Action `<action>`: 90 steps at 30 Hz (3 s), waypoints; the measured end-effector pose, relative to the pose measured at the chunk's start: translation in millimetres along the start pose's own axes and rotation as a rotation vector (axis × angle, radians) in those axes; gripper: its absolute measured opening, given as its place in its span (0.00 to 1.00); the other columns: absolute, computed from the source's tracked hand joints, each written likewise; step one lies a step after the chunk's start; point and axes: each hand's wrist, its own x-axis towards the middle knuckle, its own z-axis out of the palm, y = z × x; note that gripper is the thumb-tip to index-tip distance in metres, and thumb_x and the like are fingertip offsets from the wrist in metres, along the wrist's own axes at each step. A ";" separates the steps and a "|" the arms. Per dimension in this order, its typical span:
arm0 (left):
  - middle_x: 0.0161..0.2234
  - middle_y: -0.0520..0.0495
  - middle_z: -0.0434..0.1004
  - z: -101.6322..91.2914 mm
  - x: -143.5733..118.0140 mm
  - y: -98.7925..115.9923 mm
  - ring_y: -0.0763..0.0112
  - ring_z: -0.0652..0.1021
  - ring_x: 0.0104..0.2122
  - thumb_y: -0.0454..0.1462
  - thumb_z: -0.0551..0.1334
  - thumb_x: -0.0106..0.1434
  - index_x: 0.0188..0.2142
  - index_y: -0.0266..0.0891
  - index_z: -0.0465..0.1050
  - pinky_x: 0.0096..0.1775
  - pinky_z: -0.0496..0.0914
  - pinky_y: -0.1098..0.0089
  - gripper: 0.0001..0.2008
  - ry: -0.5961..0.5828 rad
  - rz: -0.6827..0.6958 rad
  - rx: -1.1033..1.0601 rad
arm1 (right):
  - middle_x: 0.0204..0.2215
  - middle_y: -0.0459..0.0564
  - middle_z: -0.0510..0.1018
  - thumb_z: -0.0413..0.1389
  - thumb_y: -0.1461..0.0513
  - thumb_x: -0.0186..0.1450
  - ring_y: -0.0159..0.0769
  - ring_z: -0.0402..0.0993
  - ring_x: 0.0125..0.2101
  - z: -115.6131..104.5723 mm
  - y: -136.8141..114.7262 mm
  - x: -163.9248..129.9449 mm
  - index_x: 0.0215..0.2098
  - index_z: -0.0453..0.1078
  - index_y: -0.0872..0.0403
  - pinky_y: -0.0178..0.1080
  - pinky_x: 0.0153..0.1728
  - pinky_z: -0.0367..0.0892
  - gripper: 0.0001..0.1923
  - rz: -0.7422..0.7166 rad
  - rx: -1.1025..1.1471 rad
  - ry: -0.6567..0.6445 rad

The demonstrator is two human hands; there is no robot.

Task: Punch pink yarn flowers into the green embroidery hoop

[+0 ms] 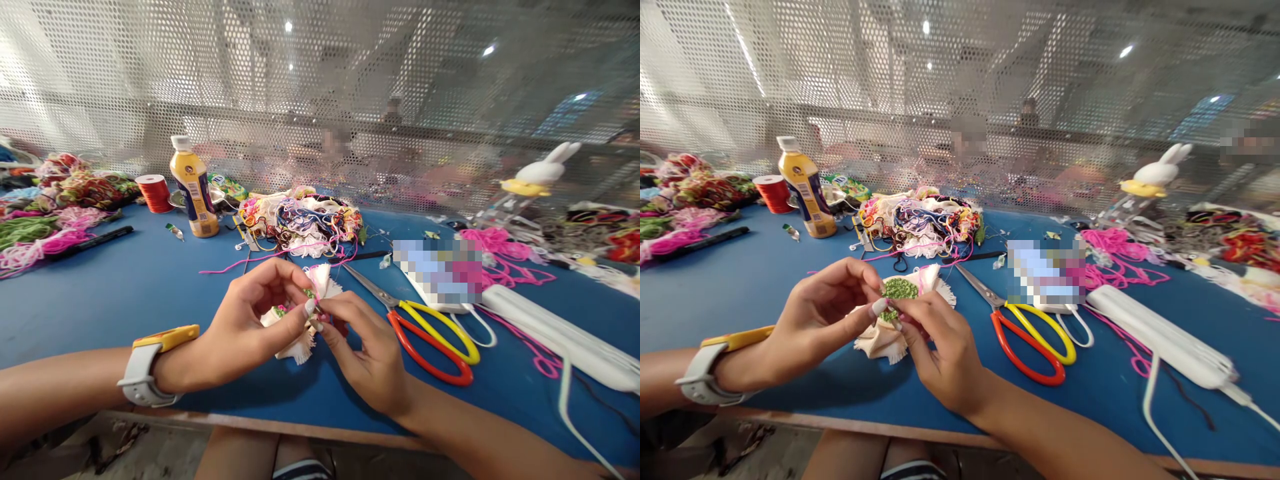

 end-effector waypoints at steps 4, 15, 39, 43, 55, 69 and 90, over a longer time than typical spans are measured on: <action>0.30 0.52 0.73 -1.4 1.9 -4.6 0.80 0.74 0.29 0.35 0.66 0.61 0.41 0.37 0.71 0.32 0.71 0.81 0.09 0.006 -0.024 0.011 | 0.34 0.47 0.76 0.55 0.69 0.67 0.29 0.72 0.31 -0.8 0.5 0.9 0.46 0.69 0.51 0.32 0.32 0.69 0.11 0.068 -0.009 -0.006; 0.27 0.49 0.78 -17.2 34.8 -23.8 0.77 0.75 0.27 0.41 0.72 0.53 0.29 0.34 0.77 0.30 0.69 0.78 0.12 0.088 -0.306 -0.010 | 0.43 0.52 0.79 0.50 0.61 0.69 0.39 0.76 0.44 -46.2 27.9 37.5 0.48 0.69 0.52 0.42 0.45 0.71 0.11 0.346 -0.113 -0.117; 0.25 0.49 0.76 -39.1 41.9 -23.5 0.74 0.73 0.26 0.43 0.73 0.53 0.28 0.35 0.77 0.30 0.69 0.75 0.13 0.161 -0.676 -0.092 | 0.56 0.60 0.74 0.42 0.68 0.61 0.43 0.55 0.67 -179.6 178.1 20.7 0.42 0.55 0.49 0.57 0.62 0.56 0.12 0.740 -0.525 -0.027; 0.26 0.48 0.75 -41.3 41.6 -25.8 0.74 0.72 0.27 0.43 0.72 0.54 0.28 0.35 0.77 0.31 0.68 0.75 0.13 0.155 -0.700 -0.088 | 0.55 0.59 0.75 0.42 0.69 0.60 0.42 0.56 0.67 -175.5 179.9 21.1 0.41 0.55 0.49 0.58 0.60 0.57 0.13 0.722 -0.469 -0.115; 0.24 0.49 0.73 -41.6 42.7 -29.2 0.76 0.71 0.25 0.45 0.72 0.54 0.27 0.34 0.76 0.30 0.67 0.76 0.15 0.143 -0.757 -0.115 | 0.52 0.66 0.75 0.51 0.48 0.65 0.52 0.78 0.47 -186.4 157.9 13.5 0.57 0.55 0.53 0.50 0.45 0.72 0.28 0.955 -0.530 -0.007; 0.25 0.49 0.72 -41.6 42.3 -31.1 0.76 0.69 0.26 0.45 0.72 0.54 0.27 0.35 0.76 0.29 0.65 0.77 0.15 0.129 -0.798 -0.113 | 0.56 0.70 0.68 0.49 0.40 0.64 0.62 0.70 0.55 -163.3 140.5 19.4 0.70 0.45 0.55 0.54 0.48 0.69 0.46 1.076 -0.765 -0.332; 0.24 0.48 0.74 -43.5 44.7 -26.1 0.75 0.71 0.25 0.45 0.73 0.52 0.26 0.35 0.77 0.30 0.67 0.76 0.15 0.138 -0.786 -0.163 | 0.55 0.68 0.65 0.38 0.41 0.68 0.61 0.67 0.57 -153.6 151.0 18.9 0.68 0.54 0.54 0.56 0.54 0.65 0.39 1.085 -0.807 -0.286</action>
